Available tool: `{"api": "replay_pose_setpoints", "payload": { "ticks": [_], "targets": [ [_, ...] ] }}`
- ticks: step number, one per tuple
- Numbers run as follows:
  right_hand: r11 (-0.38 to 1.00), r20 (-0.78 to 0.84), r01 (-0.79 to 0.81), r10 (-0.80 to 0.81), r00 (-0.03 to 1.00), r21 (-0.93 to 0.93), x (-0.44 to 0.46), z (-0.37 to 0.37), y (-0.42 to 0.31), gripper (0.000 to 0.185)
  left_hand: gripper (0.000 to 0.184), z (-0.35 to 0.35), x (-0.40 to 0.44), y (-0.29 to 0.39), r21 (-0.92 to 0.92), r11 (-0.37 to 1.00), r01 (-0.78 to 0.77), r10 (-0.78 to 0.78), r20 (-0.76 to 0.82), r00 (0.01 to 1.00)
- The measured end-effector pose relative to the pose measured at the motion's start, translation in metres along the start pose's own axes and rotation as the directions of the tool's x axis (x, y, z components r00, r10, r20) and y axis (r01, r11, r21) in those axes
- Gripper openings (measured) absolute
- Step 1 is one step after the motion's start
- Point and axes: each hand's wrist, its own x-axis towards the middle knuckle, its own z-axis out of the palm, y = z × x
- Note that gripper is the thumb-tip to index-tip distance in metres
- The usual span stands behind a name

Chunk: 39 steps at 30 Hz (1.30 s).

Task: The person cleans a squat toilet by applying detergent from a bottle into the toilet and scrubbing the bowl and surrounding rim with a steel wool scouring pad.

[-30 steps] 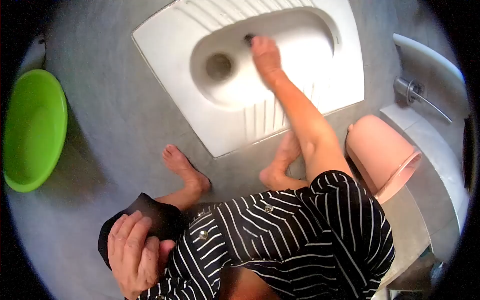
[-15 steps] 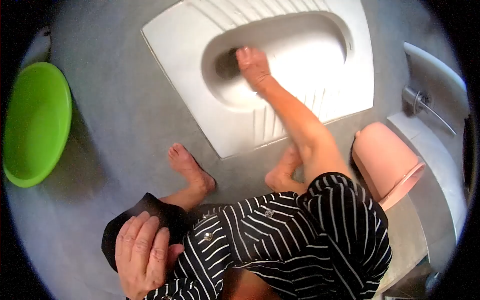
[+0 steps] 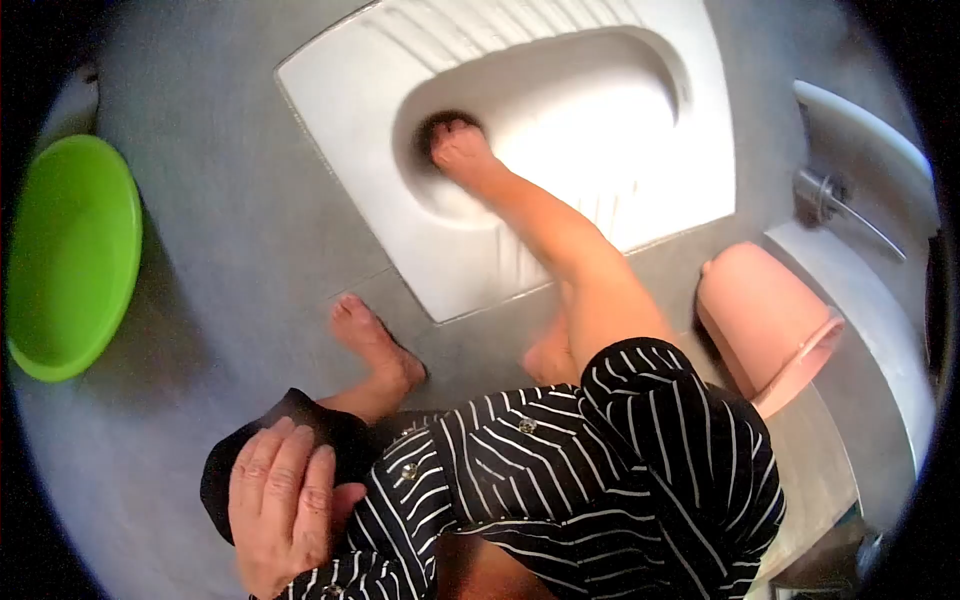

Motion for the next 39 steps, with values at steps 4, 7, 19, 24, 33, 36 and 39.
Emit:
{"api": "replay_pose_setpoints", "payload": {
  "ticks": [4, 7, 19, 24, 33, 36, 39],
  "targets": [
    [0.991, 0.031, -0.119, 0.118, 0.993, 0.066, 0.004, 0.019, 0.000, 0.025, 0.037, 0.006, 0.000, -0.003, 0.064, 0.998, -0.009, 0.006, 0.056, 0.998],
    [0.990, 0.487, -0.004, -0.066, 0.871, 0.141, 0.011, 0.002, 0.011, 0.024, 0.039, 0.006, -0.003, -0.004, 0.073, 0.997, 0.039, -0.044, 0.066, 0.997],
    [0.988, -0.077, -0.142, 0.146, 0.986, 0.054, -0.005, -0.029, 0.041, 0.014, 0.048, 0.003, -0.008, -0.006, 0.022, 0.999, 0.050, -0.052, 0.089, 0.995],
    [0.990, 0.185, 0.100, -0.117, 0.976, 0.098, -0.027, -0.024, 0.015, 0.009, 0.047, 0.005, -0.007, -0.008, -0.006, 0.999, 0.039, -0.038, 0.080, 0.996],
    [0.948, 0.131, -0.295, 0.310, 0.942, -0.119, -0.081, -0.096, 0.161, 0.036, 0.052, 0.012, -0.022, -0.015, 0.007, 0.997, 0.081, -0.081, 0.153, 0.985],
    [0.972, 0.353, -0.234, 0.208, 0.912, 0.035, -0.072, -0.094, 0.104, 0.049, 0.053, 0.014, -0.021, -0.016, -0.012, 0.997, 0.075, -0.073, 0.134, 0.988],
    [0.942, 0.427, -0.031, -0.122, 0.896, 0.334, -0.058, -0.065, 0.027, 0.033, 0.053, 0.015, -0.021, -0.013, -0.004, 0.999, 0.046, -0.045, 0.111, 0.993]
  ]
}}
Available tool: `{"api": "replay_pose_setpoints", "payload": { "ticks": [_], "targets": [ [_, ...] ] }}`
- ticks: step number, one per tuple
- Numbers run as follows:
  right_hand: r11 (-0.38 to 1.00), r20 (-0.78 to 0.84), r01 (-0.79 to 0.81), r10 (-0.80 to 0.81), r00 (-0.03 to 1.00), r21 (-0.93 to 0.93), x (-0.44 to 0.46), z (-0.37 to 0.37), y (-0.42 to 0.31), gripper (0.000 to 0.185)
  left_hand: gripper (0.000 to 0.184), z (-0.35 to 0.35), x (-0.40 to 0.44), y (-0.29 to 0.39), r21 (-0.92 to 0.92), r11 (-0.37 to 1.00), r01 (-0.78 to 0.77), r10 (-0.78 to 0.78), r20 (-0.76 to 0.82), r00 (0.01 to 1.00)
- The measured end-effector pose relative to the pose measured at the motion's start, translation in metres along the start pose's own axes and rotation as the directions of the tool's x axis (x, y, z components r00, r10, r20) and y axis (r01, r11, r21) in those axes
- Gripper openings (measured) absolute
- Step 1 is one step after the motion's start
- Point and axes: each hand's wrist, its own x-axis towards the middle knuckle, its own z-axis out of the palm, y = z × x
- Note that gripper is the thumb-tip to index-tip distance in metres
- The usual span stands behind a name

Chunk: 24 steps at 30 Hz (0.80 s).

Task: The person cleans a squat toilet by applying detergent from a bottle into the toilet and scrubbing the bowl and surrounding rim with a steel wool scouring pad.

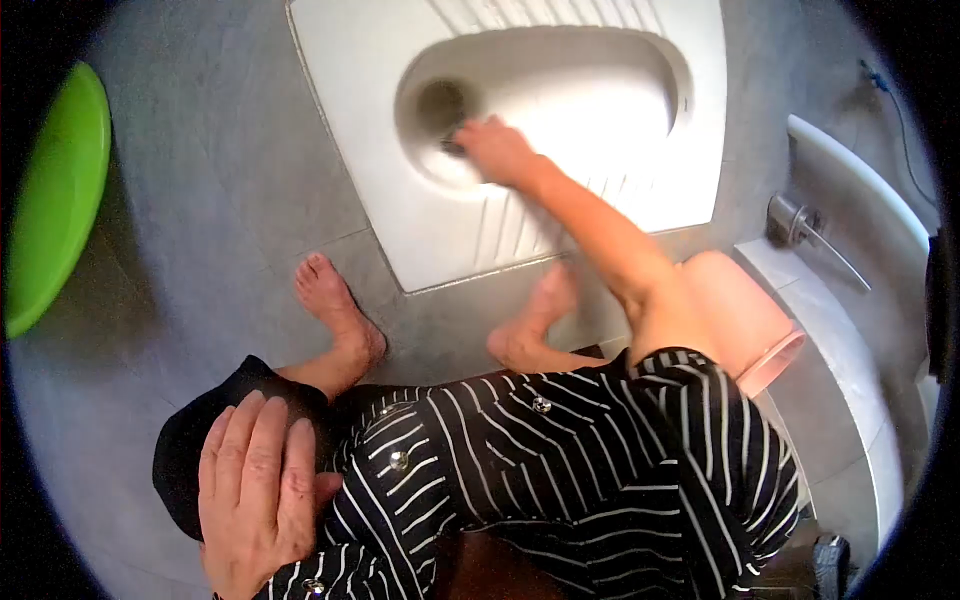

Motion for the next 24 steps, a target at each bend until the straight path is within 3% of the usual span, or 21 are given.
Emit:
{"api": "replay_pose_setpoints", "payload": {
  "ticks": [2, 4, 6, 7, 9, 13, 14, 16, 21, 22, 24],
  "targets": [
    [0.954, -0.018, -0.025, 0.032, 0.999, 0.298, 0.030, 0.019, -0.022, 0.031, 0.053, 0.001, 0.000, 0.000, 0.030, 0.999, -0.036, 0.037, -0.021, 0.999],
    [0.962, -0.064, -0.016, 0.035, 0.997, 0.273, 0.036, 0.013, -0.027, 0.037, 0.053, 0.003, -0.001, 0.001, 0.031, 0.998, -0.052, 0.052, -0.007, 0.999],
    [0.992, 0.109, -0.042, 0.055, 0.992, -0.115, 0.013, -0.019, -0.004, 0.041, 0.054, 0.007, -0.004, -0.001, 0.046, 0.998, -0.031, 0.031, -0.009, 0.999],
    [0.965, 0.026, -0.015, 0.023, 0.999, -0.261, 0.004, -0.030, 0.009, 0.039, 0.054, 0.009, -0.005, -0.002, 0.029, 0.999, -0.021, 0.021, -0.010, 1.000],
    [0.930, -0.054, -0.027, 0.007, 0.998, -0.367, 0.004, -0.037, 0.029, 0.036, 0.055, 0.007, -0.005, -0.001, 0.011, 1.000, 0.003, -0.003, -0.007, 1.000],
    [0.859, 0.095, 0.021, 0.032, 0.995, -0.511, 0.024, -0.012, 0.012, 0.035, 0.055, 0.009, -0.005, -0.001, 0.011, 1.000, -0.026, 0.026, -0.009, 1.000],
    [0.893, -0.062, 0.055, -0.092, 0.994, -0.447, 0.019, -0.001, 0.003, 0.023, 0.055, 0.008, -0.005, -0.001, 0.019, 0.999, -0.032, 0.032, -0.010, 0.999],
    [0.924, -0.007, 0.055, -0.062, 0.998, -0.379, 0.028, 0.006, -0.012, 0.015, 0.055, 0.004, -0.002, -0.001, 0.027, 1.000, -0.017, 0.016, 0.020, 1.000],
    [0.964, 0.185, -0.067, 0.118, 0.976, -0.257, 0.073, 0.022, 0.001, 0.024, 0.055, 0.000, 0.003, -0.001, 0.025, 1.000, 0.007, -0.009, 0.080, 0.997],
    [0.966, 0.218, -0.084, 0.138, 0.966, -0.243, 0.082, 0.019, -0.004, 0.025, 0.036, 0.001, 0.008, -0.004, 0.060, 0.996, -0.071, 0.070, 0.026, 0.997],
    [0.964, 0.206, -0.262, 0.246, 0.947, 0.054, 0.097, 0.024, -0.003, 0.026, 0.037, -0.003, 0.009, -0.001, 0.035, 0.998, -0.044, 0.043, 0.034, 0.999]
  ]
}}
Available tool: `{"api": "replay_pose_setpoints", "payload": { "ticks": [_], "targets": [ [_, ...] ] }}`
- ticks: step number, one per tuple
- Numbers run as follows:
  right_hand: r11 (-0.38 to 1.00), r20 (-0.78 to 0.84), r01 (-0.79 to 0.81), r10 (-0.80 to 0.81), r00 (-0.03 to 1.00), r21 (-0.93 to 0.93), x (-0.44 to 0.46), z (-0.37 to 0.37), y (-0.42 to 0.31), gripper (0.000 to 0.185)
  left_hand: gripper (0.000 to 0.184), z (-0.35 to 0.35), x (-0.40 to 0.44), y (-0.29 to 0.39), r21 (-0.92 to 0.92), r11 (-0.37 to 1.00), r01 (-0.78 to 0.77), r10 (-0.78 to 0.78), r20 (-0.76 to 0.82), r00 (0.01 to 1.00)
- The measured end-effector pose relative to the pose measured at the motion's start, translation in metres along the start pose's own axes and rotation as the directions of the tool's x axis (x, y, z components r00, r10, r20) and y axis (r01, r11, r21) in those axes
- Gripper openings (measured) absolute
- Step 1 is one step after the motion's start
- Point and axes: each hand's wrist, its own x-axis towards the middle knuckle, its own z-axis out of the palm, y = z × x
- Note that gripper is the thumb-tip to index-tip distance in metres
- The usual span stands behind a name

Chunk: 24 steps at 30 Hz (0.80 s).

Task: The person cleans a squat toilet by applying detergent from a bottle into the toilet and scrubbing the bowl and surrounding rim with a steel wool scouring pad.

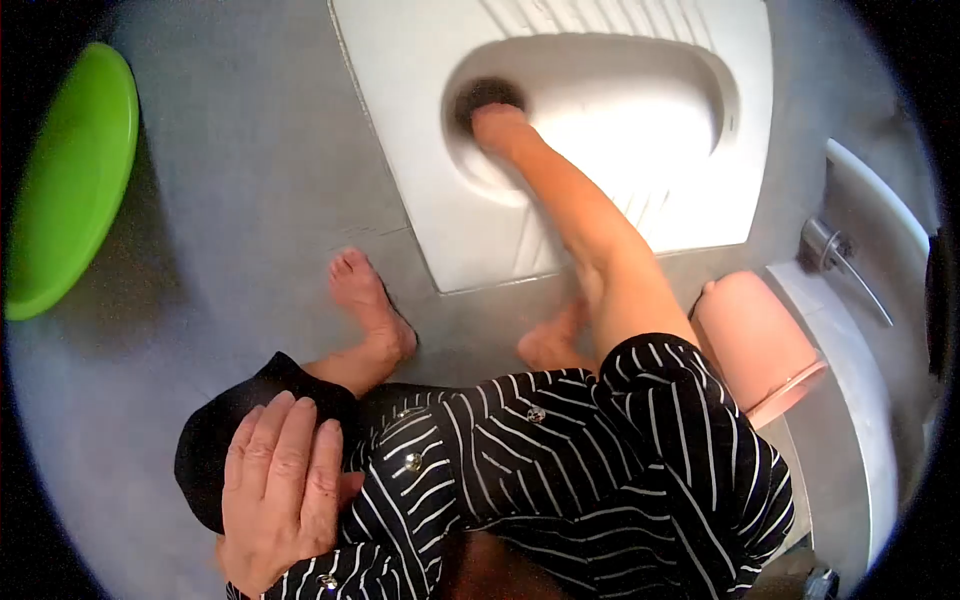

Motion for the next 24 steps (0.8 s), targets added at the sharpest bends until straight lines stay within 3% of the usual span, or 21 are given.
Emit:
{"api": "replay_pose_setpoints", "payload": {
  "ticks": [2, 4, 6, 7, 10, 11, 14, 15, 18, 19, 22, 23, 24],
  "targets": [
    [0.956, 0.062, -0.106, 0.092, 0.994, 0.275, 0.007, -0.004, 0.005, 0.028, 0.039, -0.004, 0.001, 0.005, 0.016, 0.999, 0.047, -0.048, 0.049, 0.998],
    [0.872, 0.065, -0.113, 0.093, 0.994, 0.476, 0.001, 0.006, 0.020, 0.031, 0.040, -0.005, 0.003, 0.007, 0.009, 0.998, 0.059, -0.059, 0.086, 0.995],
    [0.946, -0.079, 0.128, -0.109, 0.991, 0.298, -0.006, 0.015, 0.025, 0.032, 0.042, -0.003, 0.002, 0.003, -0.001, 0.998, 0.057, -0.057, 0.103, 0.993],
    [0.977, 0.003, 0.172, -0.174, 0.985, 0.125, -0.019, 0.002, 0.024, 0.035, 0.041, -0.002, 0.003, 0.002, 0.001, 0.998, 0.068, -0.067, 0.107, 0.992],
    [0.992, 0.201, 0.092, -0.107, 0.974, 0.082, -0.023, -0.017, 0.018, 0.035, 0.041, -0.005, 0.005, 0.006, 0.022, 0.996, 0.083, -0.085, 0.111, 0.990],
    [0.989, 0.189, 0.119, -0.134, 0.973, 0.091, -0.015, -0.008, 0.021, 0.037, 0.041, -0.005, 0.005, 0.007, 0.021, 0.997, 0.076, -0.077, 0.105, 0.991],
    [0.796, -0.195, 0.214, -0.123, 0.973, 0.566, 0.002, 0.025, 0.017, 0.038, 0.042, -0.005, 0.005, 0.007, 0.013, 0.998, 0.068, -0.069, 0.095, 0.993],
    [0.794, -0.327, 0.221, -0.029, 0.945, 0.566, -0.005, 0.026, 0.005, 0.040, 0.043, -0.005, 0.005, 0.008, 0.010, 0.997, 0.071, -0.071, 0.095, 0.993],
    [0.932, -0.142, 0.149, -0.108, 0.984, 0.330, -0.016, 0.017, 0.007, 0.035, 0.043, -0.002, 0.006, 0.010, -0.020, 0.996, 0.084, -0.081, 0.108, 0.991],
    [0.962, -0.154, 0.180, -0.149, 0.977, 0.205, -0.025, 0.009, 0.010, 0.023, 0.043, -0.001, 0.006, 0.010, -0.026, 0.996, 0.088, -0.085, 0.107, 0.991],
    [0.952, 0.010, 0.285, -0.286, 0.958, -0.111, -0.035, -0.025, 0.017, 0.018, 0.044, -0.003, 0.009, 0.009, -0.011, 0.997, 0.079, -0.078, 0.062, 0.995],
    [0.914, 0.009, 0.370, -0.374, 0.927, -0.168, -0.015, -0.007, 0.030, 0.018, 0.044, -0.005, 0.008, 0.010, -0.002, 0.997, 0.078, -0.078, 0.058, 0.995],
    [0.931, 0.012, 0.351, -0.352, 0.936, -0.104, 0.006, 0.009, 0.029, 0.020, 0.043, -0.005, 0.007, 0.010, 0.006, 0.997, 0.077, -0.077, 0.051, 0.996]
  ]
}}
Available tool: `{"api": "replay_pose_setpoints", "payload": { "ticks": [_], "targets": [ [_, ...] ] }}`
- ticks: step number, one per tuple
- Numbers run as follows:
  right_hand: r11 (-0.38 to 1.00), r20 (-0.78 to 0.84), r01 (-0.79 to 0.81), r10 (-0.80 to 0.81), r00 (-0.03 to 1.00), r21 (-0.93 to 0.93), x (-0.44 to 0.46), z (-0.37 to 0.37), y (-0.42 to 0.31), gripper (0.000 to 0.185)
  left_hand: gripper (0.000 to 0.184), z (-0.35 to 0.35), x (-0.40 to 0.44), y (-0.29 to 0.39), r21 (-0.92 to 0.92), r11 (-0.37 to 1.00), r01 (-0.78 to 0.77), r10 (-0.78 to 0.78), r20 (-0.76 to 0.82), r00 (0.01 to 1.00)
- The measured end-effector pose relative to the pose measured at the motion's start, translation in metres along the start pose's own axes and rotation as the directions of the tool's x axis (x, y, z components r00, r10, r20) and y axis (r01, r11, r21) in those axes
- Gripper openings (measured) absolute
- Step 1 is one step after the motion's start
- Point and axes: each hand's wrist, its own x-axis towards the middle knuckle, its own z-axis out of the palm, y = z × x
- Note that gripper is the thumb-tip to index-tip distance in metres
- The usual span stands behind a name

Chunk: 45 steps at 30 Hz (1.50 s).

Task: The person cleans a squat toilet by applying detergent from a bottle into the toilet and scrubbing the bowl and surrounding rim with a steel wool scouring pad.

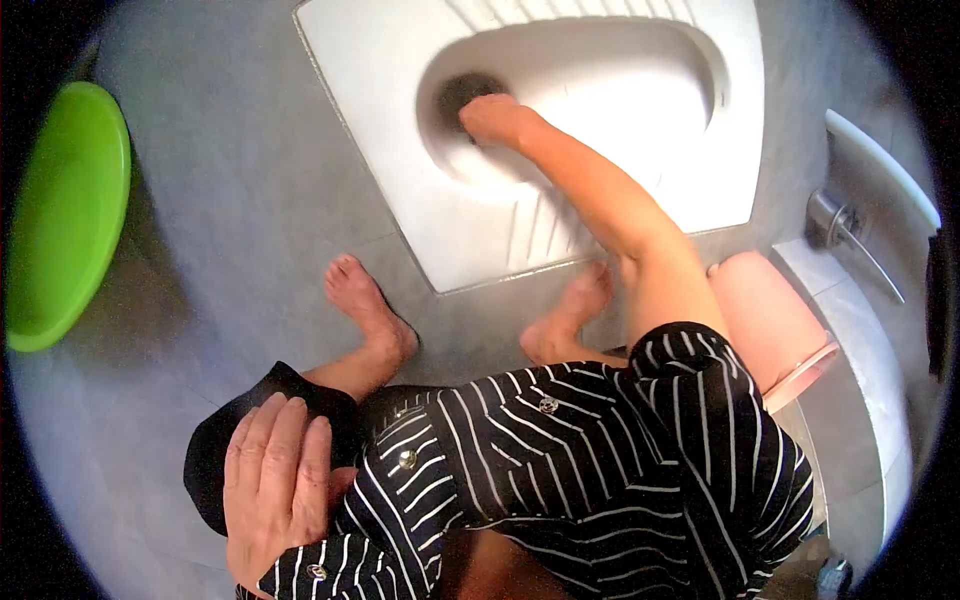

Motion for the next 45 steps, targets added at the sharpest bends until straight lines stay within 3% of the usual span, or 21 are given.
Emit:
{"api": "replay_pose_setpoints", "payload": {
  "ticks": [2, 3, 4, 6, 7, 9, 11, 14, 16, 18, 19, 20, 25, 26, 28, 31, 34, 35, 38, 41, 45],
  "targets": [
    [0.990, 0.015, -0.049, 0.047, 0.999, 0.133, 0.038, 0.019, -0.001, 0.028, 0.043, -0.001, -0.001, 0.000, 0.018, 1.000, -0.005, 0.005, -0.004, 1.000],
    [0.941, -0.099, -0.080, 0.118, 0.988, 0.329, 0.034, 0.022, 0.008, 0.020, 0.043, 0.000, -0.001, 0.000, 0.022, 1.000, -0.010, 0.010, 0.001, 1.000],
    [0.786, -0.085, -0.163, 0.264, 0.961, 0.596, 0.024, 0.011, -0.002, 0.021, 0.043, 0.001, -0.001, 0.000, 0.020, 1.000, -0.016, 0.016, 0.010, 1.000],
    [0.248, 0.083, -0.235, 0.501, 0.861, 0.940, 0.001, 0.004, -0.029, 0.024, 0.043, 0.002, -0.001, 0.004, -0.001, 1.000, 0.007, -0.007, 0.041, 0.999],
    [0.660, -0.297, -0.021, 0.367, 0.882, 0.751, -0.002, 0.017, -0.025, 0.026, 0.043, 0.002, -0.001, 0.004, -0.003, 1.000, 0.004, -0.004, 0.056, 0.998],
    [0.914, -0.046, -0.102, 0.130, 0.990, 0.393, -0.011, -0.006, -0.011, 0.025, 0.043, 0.002, 0.002, 0.001, 0.014, 1.000, 0.003, -0.004, 0.054, 0.999],
    [0.973, 0.216, -0.173, 0.138, 0.967, 0.154, -0.032, -0.057, -0.022, 0.026, 0.044, 0.002, 0.002, 0.002, 0.022, 1.000, -0.001, 0.000, 0.042, 0.999],
    [0.987, 0.108, -0.163, 0.161, 0.981, 0.002, -0.012, -0.032, -0.022, 0.026, 0.043, -0.002, 0.003, 0.005, 0.019, 1.000, -0.013, 0.013, 0.001, 1.000],
    [0.926, 0.019, -0.278, 0.283, 0.959, 0.255, 0.012, -0.016, -0.023, 0.024, 0.042, -0.004, 0.003, 0.007, -0.002, 1.000, 0.002, -0.002, 0.014, 1.000],
    [0.753, -0.065, -0.382, 0.487, 0.871, 0.536, 0.024, -0.009, -0.025, 0.026, 0.042, -0.001, 0.003, 0.008, 0.001, 1.000, 0.006, -0.006, 0.029, 1.000],
    [0.229, 0.105, -0.322, 0.644, 0.758, 0.918, 0.029, -0.005, -0.030, 0.025, 0.042, 0.001, 0.002, 0.007, 0.007, 1.000, 0.001, -0.001, 0.039, 0.999],
    [-0.335, 0.268, 0.003, 0.758, 0.594, 0.942, 0.033, -0.001, -0.035, 0.027, 0.042, 0.002, 0.002, 0.007, 0.013, 1.000, -0.001, 0.000, 0.047, 0.999],
    [-0.134, 0.026, 0.133, 0.796, 0.604, 0.982, 0.037, 0.020, -0.044, 0.025, 0.044, 0.006, 0.003, 0.002, 0.023, 1.000, -0.019, 0.017, 0.095, 0.995],
    [0.423, -0.077, -0.235, 0.602, 0.795, 0.875, 0.030, 0.018, -0.033, 0.028, 0.044, 0.004, 0.004, -0.001, 0.022, 0.999, -0.033, 0.030, 0.106, 0.994],
    [0.861, 0.044, -0.231, 0.236, 0.971, 0.453, 0.001, 0.005, -0.032, 0.033, 0.044, 0.006, 0.002, -0.002, 0.025, 0.999, -0.038, 0.036, 0.099, 0.994],
    [0.972, 0.105, -0.142, 0.124, 0.987, 0.189, -0.051, -0.031, -0.047, 0.037, 0.042, -0.002, 0.005, 0.006, 0.011, 1.000, -0.006, 0.005, 0.039, 0.999],
    [0.960, 0.147, -0.254, 0.236, 0.961, 0.120, -0.074, -0.047, -0.073, 0.043, 0.042, 0.003, -0.006, 0.001, 0.024, 1.000, 0.012, -0.012, 0.013, 1.000],
    [0.961, 0.268, -0.260, 0.225, 0.937, 0.100, -0.080, -0.056, -0.078, 0.049, 0.042, 0.006, -0.008, 0.002, 0.020, 1.000, 0.011, -0.011, 0.014, 1.000],
    [0.983, 0.159, -0.175, 0.164, 0.974, 0.061, -0.086, -0.051, -0.075, 0.042, 0.042, 0.008, -0.009, -0.002, 0.010, 1.000, 0.012, -0.013, 0.045, 0.999],
    [0.947, 0.289, 0.022, 0.075, 0.955, -0.321, -0.056, -0.045, -0.058, 0.033, 0.043, 0.012, -0.012, -0.004, 0.001, 1.000, 0.011, -0.011, 0.020, 1.000],
    [0.821, 0.098, -0.117, 0.206, 0.974, -0.559, -0.014, -0.036, -0.040, 0.024, 0.043, 0.010, -0.015, 0.000, 0.018, 1.000, 0.009, -0.009, 0.012, 1.000]
  ]
}}
